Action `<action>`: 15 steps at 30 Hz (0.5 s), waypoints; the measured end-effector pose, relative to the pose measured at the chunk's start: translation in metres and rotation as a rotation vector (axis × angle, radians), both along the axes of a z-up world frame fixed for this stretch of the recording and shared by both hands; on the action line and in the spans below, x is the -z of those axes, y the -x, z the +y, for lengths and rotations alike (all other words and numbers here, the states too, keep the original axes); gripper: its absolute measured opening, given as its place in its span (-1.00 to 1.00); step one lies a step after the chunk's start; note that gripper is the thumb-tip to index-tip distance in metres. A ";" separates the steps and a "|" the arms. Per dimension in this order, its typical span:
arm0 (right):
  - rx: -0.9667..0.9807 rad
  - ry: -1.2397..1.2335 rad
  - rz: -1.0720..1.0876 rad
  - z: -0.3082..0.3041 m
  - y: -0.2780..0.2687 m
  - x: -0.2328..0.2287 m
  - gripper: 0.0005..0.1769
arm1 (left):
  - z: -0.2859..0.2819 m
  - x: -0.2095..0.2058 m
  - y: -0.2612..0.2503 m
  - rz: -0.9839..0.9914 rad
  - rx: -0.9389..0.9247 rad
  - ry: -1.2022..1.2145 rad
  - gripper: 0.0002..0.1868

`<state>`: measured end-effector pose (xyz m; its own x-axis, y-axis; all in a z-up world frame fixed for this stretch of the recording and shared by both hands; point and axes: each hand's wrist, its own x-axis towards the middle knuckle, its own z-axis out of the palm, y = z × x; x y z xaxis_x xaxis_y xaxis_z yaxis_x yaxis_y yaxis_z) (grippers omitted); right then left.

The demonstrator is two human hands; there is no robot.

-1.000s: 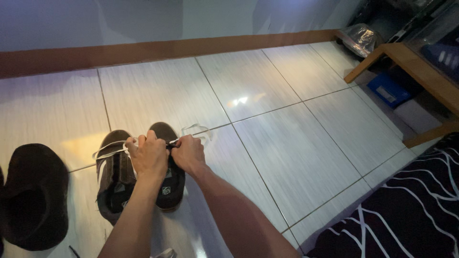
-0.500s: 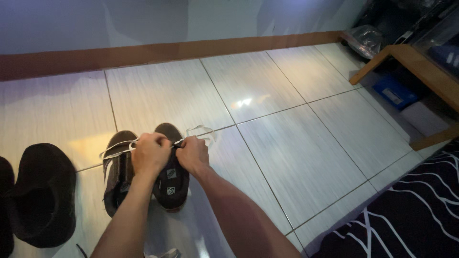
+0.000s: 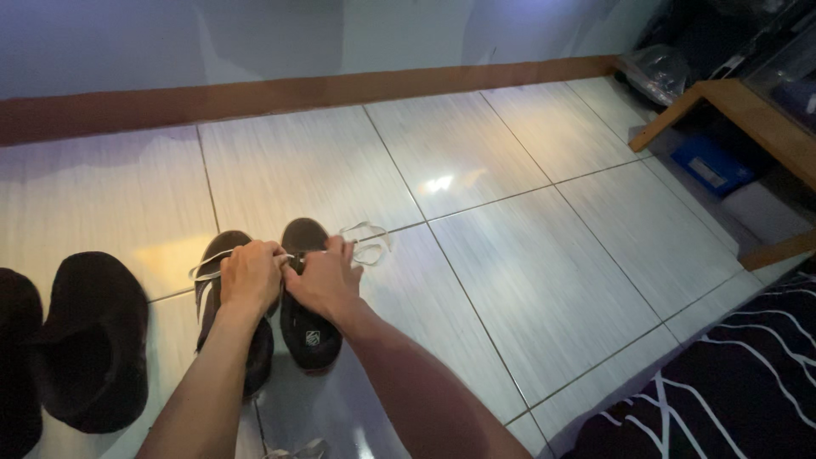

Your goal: The person removes the white laces from a pair of brown shoes and then removes the black laces from a pair of black shoes. The person then re-laces the black shoes with the black laces.

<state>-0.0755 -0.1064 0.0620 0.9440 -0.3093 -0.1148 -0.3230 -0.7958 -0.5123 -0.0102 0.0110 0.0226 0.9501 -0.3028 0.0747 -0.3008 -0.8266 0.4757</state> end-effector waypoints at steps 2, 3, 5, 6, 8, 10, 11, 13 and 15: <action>0.086 -0.105 0.066 0.003 -0.004 0.002 -0.58 | 0.000 -0.007 0.001 0.034 -0.083 0.049 -0.79; 0.129 -0.158 0.102 0.003 -0.005 0.004 -0.58 | 0.001 -0.010 0.002 0.052 -0.124 0.072 -0.79; 0.142 -0.147 0.093 0.004 -0.010 0.012 -0.58 | 0.002 -0.013 0.001 0.053 -0.191 0.076 -0.81; 0.150 -0.141 0.091 0.003 -0.011 0.017 -0.57 | 0.002 -0.013 0.001 0.057 -0.223 0.079 -0.82; 0.134 -0.122 0.054 0.001 -0.011 0.027 -0.57 | 0.007 -0.013 -0.007 0.060 -0.351 0.160 -0.81; 0.122 -0.107 0.028 -0.001 -0.011 0.035 -0.58 | 0.016 -0.013 -0.022 0.118 -0.527 0.319 -0.79; 0.119 -0.101 0.020 -0.001 -0.011 0.038 -0.59 | 0.025 -0.015 -0.033 0.174 -0.637 0.440 -0.78; 0.111 -0.097 0.013 -0.004 -0.011 0.042 -0.59 | 0.050 -0.019 -0.060 0.213 -0.767 0.750 -0.73; 0.098 -0.104 0.011 -0.006 -0.011 0.044 -0.58 | 0.078 -0.026 -0.086 0.167 -0.797 1.126 -0.66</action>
